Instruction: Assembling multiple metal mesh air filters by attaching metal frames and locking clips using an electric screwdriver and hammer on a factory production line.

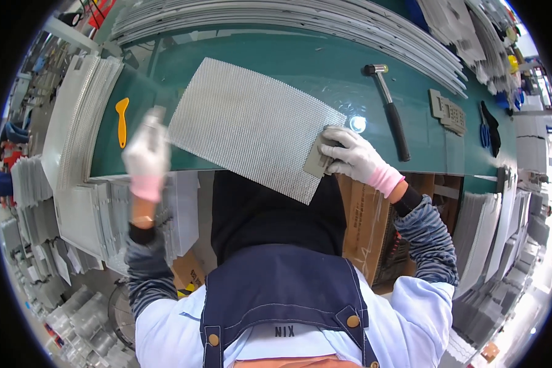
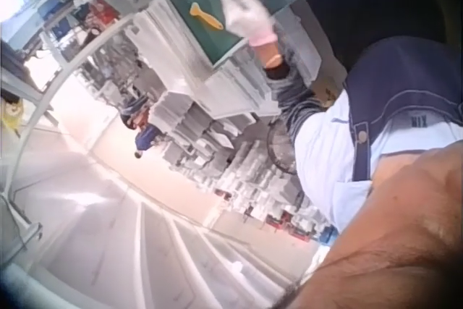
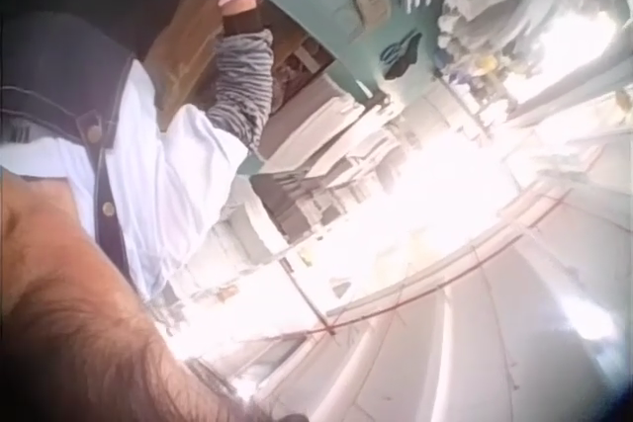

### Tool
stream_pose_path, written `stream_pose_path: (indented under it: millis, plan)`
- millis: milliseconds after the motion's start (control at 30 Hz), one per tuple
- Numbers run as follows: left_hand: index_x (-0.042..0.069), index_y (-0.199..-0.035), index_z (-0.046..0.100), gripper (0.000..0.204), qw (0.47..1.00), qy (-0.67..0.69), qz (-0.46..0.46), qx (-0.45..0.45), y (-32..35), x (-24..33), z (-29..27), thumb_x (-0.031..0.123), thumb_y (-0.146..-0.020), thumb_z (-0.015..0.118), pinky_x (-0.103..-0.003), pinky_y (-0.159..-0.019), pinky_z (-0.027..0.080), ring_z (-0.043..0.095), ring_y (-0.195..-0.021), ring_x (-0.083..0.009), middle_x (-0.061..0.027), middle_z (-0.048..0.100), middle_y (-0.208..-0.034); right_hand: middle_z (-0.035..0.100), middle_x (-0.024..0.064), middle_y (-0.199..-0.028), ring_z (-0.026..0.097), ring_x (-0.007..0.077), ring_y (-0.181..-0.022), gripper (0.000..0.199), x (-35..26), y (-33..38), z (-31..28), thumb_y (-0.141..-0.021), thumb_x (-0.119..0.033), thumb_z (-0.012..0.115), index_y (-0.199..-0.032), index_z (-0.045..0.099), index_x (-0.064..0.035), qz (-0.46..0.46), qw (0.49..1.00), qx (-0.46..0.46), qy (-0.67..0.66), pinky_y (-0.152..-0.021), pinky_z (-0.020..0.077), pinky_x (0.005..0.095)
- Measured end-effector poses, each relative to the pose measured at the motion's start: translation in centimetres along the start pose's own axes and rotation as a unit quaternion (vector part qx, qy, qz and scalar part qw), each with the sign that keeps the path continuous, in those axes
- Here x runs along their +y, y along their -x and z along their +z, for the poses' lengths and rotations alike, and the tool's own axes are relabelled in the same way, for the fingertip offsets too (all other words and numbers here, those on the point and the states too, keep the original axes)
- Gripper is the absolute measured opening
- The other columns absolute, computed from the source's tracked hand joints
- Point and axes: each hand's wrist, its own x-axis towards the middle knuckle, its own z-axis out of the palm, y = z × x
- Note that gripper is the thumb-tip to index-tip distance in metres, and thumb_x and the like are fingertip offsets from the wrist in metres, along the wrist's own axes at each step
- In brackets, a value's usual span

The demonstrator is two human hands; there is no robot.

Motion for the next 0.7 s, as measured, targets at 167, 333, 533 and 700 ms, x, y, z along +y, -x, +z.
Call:
stream_pose_path:
  millis: [167,333,533,700]
  plan:
    - [0.013,-0.133,0.056,0.045,0.9,-0.398,-0.108,-0.142,-3.3,-11.3,-1.8,0.032,-0.092,0.061,-0.044,-0.091,0.047,0.06,-0.105,-0.0324,-0.0147,0.058,-0.124,0.053,0.0137,-0.13,0.05,0.0353,-0.123,0.054,0.5,-1.0,0.0,-0.066,-0.016,0.08,-0.117,0.064,-0.0079,-0.014,0.999,-0.023,0.032,-0.1,0.0461,0.0447]
    - [0.021,-0.138,0.051,0.065,0.902,-0.177,0.194,-0.342,-3.2,4.7,6.0,0.039,-0.079,0.071,-0.054,-0.115,0.024,0.034,-0.139,-0.0383,-0.0157,0.042,-0.146,0.056,0.0111,-0.126,0.052,0.0316,-0.122,0.046,-0.4,-1.2,-0.6,-0.067,-0.02,0.078,-0.111,0.067,-0.0106,-0.036,0.992,-0.039,0.113,-0.101,0.0457,0.0447]
    - [0.024,-0.143,0.046,0.068,0.87,-0.005,0.264,-0.416,0.5,8.6,9.6,0.048,-0.083,0.067,-0.062,-0.114,0.019,0.03,-0.141,-0.0369,-0.0072,0.04,-0.15,0.057,0.0086,-0.122,0.053,0.0296,-0.121,0.044,0.5,-1.9,-0.3,-0.068,-0.029,0.077,-0.109,0.067,-0.0163,-0.061,0.989,-0.016,0.137,-0.104,0.0425,0.0481]
    - [0.023,-0.142,0.047,0.065,0.866,-0.004,0.268,-0.422,0.2,8.9,10.1,0.048,-0.084,0.065,-0.062,-0.114,0.019,0.031,-0.141,-0.0365,-0.0053,0.039,-0.151,0.058,0.0076,-0.118,0.052,0.0294,-0.12,0.046,1.4,-2.5,-0.7,-0.066,-0.033,0.078,-0.108,0.067,-0.0186,-0.099,0.982,-0.024,0.16,-0.105,0.0412,0.0493]
